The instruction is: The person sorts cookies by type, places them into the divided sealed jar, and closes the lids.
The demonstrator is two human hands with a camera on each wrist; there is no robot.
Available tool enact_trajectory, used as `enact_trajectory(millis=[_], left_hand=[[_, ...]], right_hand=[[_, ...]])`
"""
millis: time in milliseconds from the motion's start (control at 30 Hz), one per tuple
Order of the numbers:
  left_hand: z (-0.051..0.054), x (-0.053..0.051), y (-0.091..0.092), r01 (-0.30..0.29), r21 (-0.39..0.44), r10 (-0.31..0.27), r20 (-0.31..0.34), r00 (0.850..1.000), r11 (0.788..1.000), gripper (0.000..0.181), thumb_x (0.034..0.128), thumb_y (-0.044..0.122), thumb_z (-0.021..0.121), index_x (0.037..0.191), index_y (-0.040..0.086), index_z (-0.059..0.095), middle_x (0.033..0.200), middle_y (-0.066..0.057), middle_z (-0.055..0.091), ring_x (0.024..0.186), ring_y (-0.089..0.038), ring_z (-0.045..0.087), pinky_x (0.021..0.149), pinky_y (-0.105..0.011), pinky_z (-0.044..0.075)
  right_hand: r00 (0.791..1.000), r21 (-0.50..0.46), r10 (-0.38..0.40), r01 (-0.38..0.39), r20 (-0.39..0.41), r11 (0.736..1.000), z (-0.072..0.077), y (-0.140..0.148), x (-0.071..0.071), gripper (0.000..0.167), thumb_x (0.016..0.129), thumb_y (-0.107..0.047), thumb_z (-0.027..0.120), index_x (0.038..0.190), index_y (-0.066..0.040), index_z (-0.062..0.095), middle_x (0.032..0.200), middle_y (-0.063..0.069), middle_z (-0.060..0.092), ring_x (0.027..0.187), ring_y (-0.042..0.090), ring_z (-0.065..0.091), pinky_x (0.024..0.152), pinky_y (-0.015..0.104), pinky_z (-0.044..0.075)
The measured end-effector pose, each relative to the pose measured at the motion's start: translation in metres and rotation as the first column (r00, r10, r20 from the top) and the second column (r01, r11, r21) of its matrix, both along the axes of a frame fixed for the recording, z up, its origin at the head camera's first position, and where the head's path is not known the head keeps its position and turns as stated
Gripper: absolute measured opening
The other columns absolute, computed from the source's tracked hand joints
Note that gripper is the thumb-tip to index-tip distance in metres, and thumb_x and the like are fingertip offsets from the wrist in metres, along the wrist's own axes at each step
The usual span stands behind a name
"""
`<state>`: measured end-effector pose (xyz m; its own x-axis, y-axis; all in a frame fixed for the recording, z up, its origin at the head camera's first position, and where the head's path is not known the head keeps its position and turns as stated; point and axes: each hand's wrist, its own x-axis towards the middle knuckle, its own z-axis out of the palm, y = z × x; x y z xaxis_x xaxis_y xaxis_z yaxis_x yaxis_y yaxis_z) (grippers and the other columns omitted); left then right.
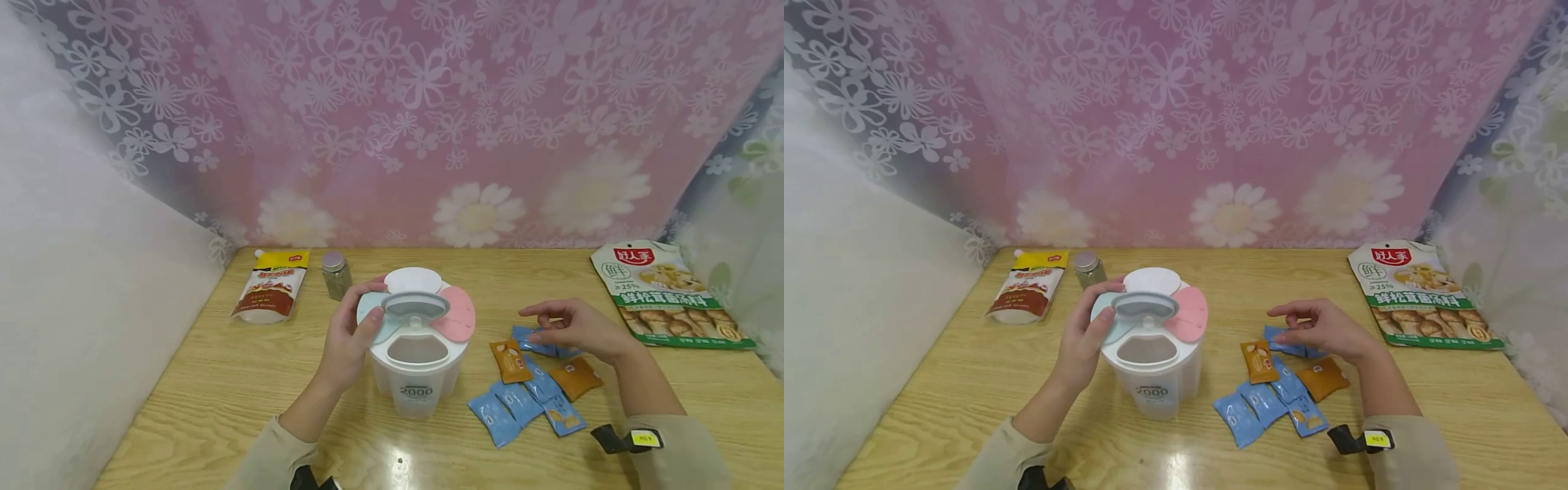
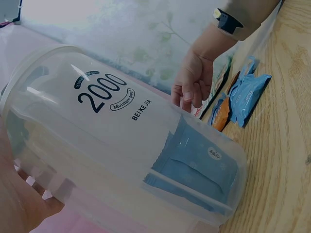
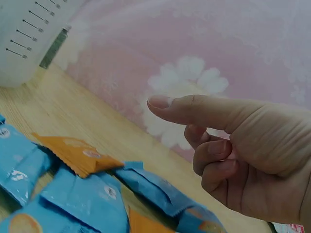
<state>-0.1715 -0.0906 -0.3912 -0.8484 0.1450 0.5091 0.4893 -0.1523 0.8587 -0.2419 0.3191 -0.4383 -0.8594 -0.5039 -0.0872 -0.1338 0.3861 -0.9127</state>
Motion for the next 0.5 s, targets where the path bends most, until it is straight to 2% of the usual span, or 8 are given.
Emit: enact_trajectory(millis=[233,367,500], left_hand=[[0.002,0.0,0.001,0.012,0.01,-0.012,0.0,1.0,1.0,0.038,0.0981,0.013,0.054,0.128,-0.009,0.047,0.145,-0.026,0.047,0.132,-0.015,0.05,0.107,-0.022,0.044],[0.002,0.0,0.001,0.011,0.014,-0.011,0.008,1.0,1.0,0.039,0.0983,0.013,0.053,0.129,-0.01,0.047,0.145,-0.026,0.046,0.132,-0.014,0.05,0.107,-0.022,0.044],[0.003,0.001,0.001,0.009,0.012,-0.009,0.01,1.0,1.0,0.039,0.0984,0.013,0.052,0.129,-0.01,0.046,0.145,-0.026,0.046,0.132,-0.013,0.05,0.106,-0.022,0.044]], right_hand=[[0.999,0.08,-0.038,0.036,0.014,0.996,-0.011,0.01,-0.004,0.057,0.085,-0.019,0.078,0.135,0.0,0.058,0.077,-0.003,0.046,0.061,0.011,0.041,0.053,0.029,0.042],[0.998,0.173,-0.059,0.062,-0.02,0.983,-0.014,0.01,-0.006,0.053,0.085,-0.025,0.079,0.131,-0.004,0.063,0.072,-0.003,0.046,0.058,0.006,0.039,0.052,0.028,0.04],[0.997,0.232,-0.066,0.071,-0.029,0.97,-0.013,0.007,-0.007,0.051,0.085,-0.026,0.079,0.127,-0.002,0.065,0.066,-0.004,0.044,0.055,0.005,0.036,0.05,0.026,0.037]])
